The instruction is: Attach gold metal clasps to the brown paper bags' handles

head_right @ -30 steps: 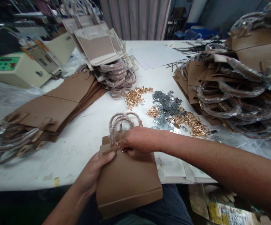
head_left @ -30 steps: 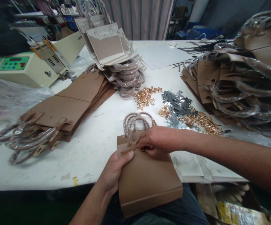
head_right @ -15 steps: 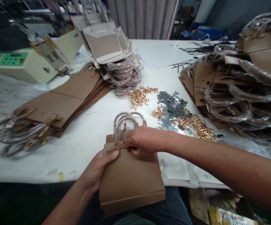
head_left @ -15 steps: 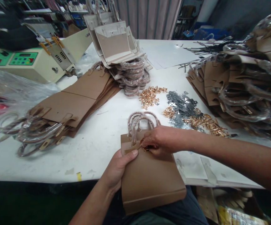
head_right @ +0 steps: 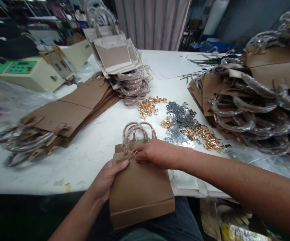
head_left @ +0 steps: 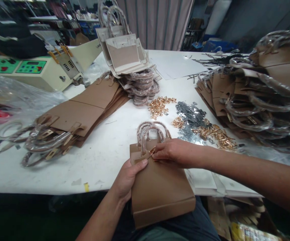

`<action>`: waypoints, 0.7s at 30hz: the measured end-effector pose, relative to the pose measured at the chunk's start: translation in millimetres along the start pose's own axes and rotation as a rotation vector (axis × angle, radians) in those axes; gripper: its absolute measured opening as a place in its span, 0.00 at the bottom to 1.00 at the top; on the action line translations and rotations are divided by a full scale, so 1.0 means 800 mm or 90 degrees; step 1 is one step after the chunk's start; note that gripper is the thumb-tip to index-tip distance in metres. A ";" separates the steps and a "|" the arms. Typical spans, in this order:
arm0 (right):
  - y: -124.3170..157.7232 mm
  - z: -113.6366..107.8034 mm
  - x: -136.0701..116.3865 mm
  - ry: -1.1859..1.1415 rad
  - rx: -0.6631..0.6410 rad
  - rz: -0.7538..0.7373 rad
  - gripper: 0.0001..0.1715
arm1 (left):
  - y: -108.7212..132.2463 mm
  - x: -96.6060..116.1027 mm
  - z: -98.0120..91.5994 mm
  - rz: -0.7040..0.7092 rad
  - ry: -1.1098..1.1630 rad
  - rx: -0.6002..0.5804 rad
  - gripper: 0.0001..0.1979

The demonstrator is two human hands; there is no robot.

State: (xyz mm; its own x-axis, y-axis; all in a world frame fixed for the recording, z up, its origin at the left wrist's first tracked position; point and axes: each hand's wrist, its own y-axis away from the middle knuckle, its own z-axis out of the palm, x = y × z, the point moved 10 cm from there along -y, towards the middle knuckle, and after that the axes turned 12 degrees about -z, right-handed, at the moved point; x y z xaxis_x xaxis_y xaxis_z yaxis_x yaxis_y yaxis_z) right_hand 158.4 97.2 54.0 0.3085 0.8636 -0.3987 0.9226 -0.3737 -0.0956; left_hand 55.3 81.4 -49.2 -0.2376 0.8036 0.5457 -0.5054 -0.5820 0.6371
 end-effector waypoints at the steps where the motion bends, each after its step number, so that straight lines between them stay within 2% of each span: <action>1: 0.000 0.001 -0.002 0.013 -0.002 0.006 0.08 | 0.000 0.000 0.001 0.002 -0.001 -0.005 0.23; 5: -0.002 0.004 -0.003 0.065 0.002 0.031 0.09 | 0.003 0.002 0.004 0.024 -0.012 -0.038 0.22; 10: 0.005 0.011 -0.007 0.146 0.072 0.071 0.09 | 0.005 0.004 0.005 0.042 -0.019 -0.062 0.21; 16: 0.016 0.028 -0.026 0.232 0.110 0.136 0.16 | 0.013 0.006 0.005 0.068 -0.016 -0.063 0.21; 21: 0.018 0.002 -0.028 0.159 0.231 0.217 0.16 | 0.025 0.014 0.004 0.112 -0.032 -0.072 0.22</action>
State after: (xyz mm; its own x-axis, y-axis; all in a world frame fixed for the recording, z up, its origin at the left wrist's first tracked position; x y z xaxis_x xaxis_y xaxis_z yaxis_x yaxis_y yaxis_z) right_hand 164.7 72.0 59.7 0.6620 0.7107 -0.2380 0.6356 -0.7007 -0.3241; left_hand 44.8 78.2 -28.9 -0.2903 0.6822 0.6710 -0.5500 -0.6928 0.4664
